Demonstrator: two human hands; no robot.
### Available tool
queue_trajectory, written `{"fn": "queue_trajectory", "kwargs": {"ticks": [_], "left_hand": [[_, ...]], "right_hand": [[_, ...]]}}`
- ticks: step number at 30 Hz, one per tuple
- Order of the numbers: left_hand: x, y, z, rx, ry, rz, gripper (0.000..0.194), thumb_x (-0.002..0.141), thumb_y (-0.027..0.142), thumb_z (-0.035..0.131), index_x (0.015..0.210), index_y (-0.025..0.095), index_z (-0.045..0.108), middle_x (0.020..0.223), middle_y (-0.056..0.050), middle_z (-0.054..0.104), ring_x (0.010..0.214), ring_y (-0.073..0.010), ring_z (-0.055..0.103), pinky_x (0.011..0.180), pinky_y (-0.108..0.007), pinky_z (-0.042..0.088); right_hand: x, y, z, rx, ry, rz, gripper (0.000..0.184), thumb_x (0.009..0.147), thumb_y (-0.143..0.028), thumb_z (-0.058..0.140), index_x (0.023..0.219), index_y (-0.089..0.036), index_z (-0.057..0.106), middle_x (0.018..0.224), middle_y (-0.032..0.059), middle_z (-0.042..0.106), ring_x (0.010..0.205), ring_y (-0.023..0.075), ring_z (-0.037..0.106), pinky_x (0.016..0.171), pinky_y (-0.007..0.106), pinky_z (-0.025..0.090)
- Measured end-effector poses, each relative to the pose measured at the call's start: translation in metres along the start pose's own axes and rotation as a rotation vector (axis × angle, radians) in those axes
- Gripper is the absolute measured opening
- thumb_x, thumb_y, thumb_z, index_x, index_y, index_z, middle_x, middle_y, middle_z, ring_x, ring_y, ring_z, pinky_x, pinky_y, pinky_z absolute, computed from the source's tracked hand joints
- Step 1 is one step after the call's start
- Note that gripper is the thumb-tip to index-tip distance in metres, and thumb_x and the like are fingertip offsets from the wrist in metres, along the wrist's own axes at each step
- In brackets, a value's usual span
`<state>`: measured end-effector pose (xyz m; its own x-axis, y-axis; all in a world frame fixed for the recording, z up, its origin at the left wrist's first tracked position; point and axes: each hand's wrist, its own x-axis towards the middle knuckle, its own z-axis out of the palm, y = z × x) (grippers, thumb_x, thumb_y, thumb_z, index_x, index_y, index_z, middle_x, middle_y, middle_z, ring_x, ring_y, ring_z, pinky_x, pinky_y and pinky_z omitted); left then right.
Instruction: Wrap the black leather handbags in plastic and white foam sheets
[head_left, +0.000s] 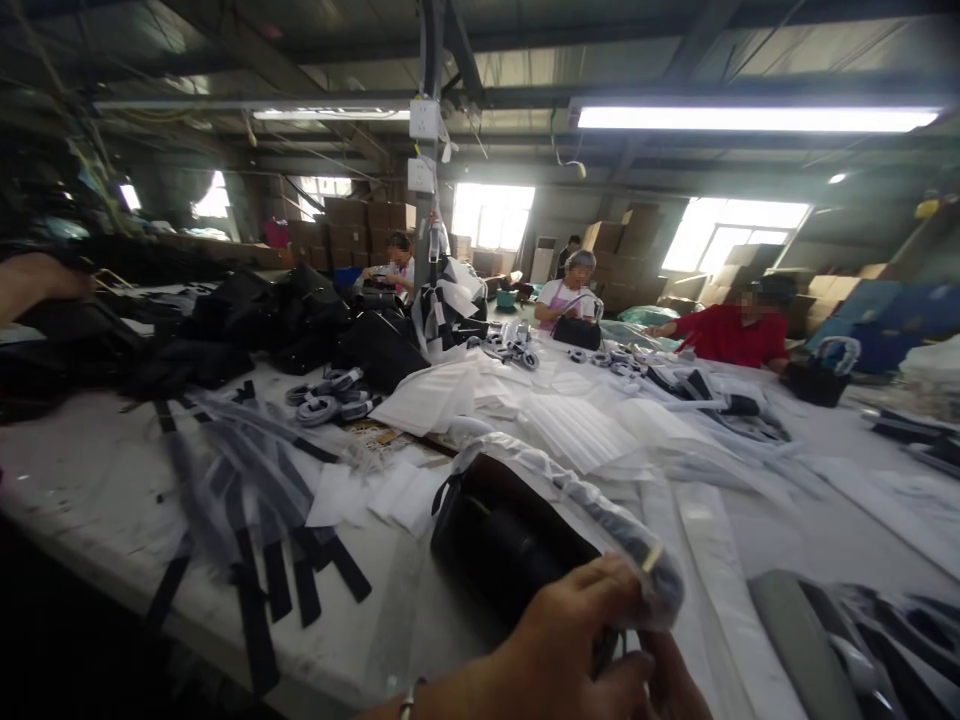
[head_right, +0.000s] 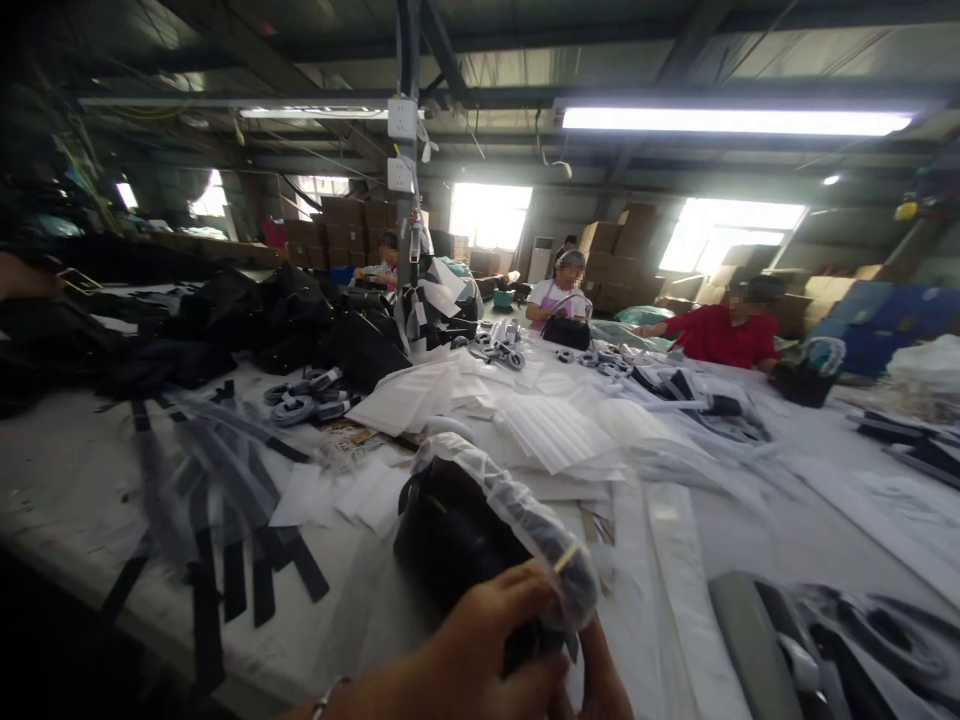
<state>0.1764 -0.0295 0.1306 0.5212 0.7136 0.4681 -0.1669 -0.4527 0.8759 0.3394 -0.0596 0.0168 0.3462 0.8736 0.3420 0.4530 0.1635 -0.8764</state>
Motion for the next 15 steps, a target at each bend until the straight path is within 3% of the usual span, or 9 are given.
{"fn": "queue_trajectory", "kwargs": {"ticks": [3,6,9,11,15], "left_hand": [[0.005,-0.009,-0.04,0.234,-0.101,0.007,0.048,0.088,0.009,0.048,0.131,0.022,0.062,0.13,-0.006,0.065,0.121,-0.0226,0.059,0.105,-0.03,0.043],[0.014,-0.036,-0.066,0.583,-0.234,-0.009,0.032,0.091,0.017,0.055,0.119,0.023,0.069,0.117,-0.008,0.071,0.112,-0.0238,0.064,0.1,-0.034,0.044],[0.017,-0.059,-0.072,0.669,-0.352,-0.015,0.028,0.085,0.029,0.069,0.113,0.026,0.071,0.11,-0.008,0.073,0.111,-0.031,0.063,0.107,-0.048,0.036],[0.014,-0.065,-0.07,0.812,-0.392,-0.008,0.031,0.087,0.035,0.068,0.117,0.026,0.069,0.113,-0.01,0.072,0.113,-0.0328,0.062,0.109,-0.056,0.031],[0.005,-0.059,-0.068,1.074,-0.408,-0.042,0.041,0.085,0.047,0.068,0.118,0.024,0.066,0.109,-0.01,0.069,0.104,-0.0309,0.064,0.093,-0.047,0.047]], "right_hand": [[0.005,-0.021,0.006,-0.009,-0.007,0.02,0.062,0.076,-0.063,0.065,0.123,-0.024,0.06,0.126,0.0075,0.066,0.123,0.033,0.055,0.103,0.039,0.043],[0.014,-0.039,0.008,-0.021,0.011,0.159,0.057,0.081,-0.064,0.06,0.119,-0.023,0.062,0.114,0.0084,0.071,0.114,0.0316,0.061,0.095,0.037,0.046],[0.019,-0.038,0.008,0.015,0.055,0.229,0.061,0.085,-0.065,0.054,0.126,-0.021,0.06,0.123,0.0101,0.068,0.121,0.0318,0.056,0.101,0.039,0.041],[0.02,-0.028,0.007,0.078,0.079,0.213,0.06,0.088,-0.065,0.05,0.126,-0.019,0.061,0.128,0.0101,0.065,0.123,0.0316,0.054,0.103,0.04,0.039],[0.018,-0.001,0.007,0.055,0.188,0.174,0.061,0.088,-0.067,0.049,0.113,-0.014,0.065,0.121,0.0139,0.067,0.119,0.0343,0.055,0.105,0.044,0.037]]}}
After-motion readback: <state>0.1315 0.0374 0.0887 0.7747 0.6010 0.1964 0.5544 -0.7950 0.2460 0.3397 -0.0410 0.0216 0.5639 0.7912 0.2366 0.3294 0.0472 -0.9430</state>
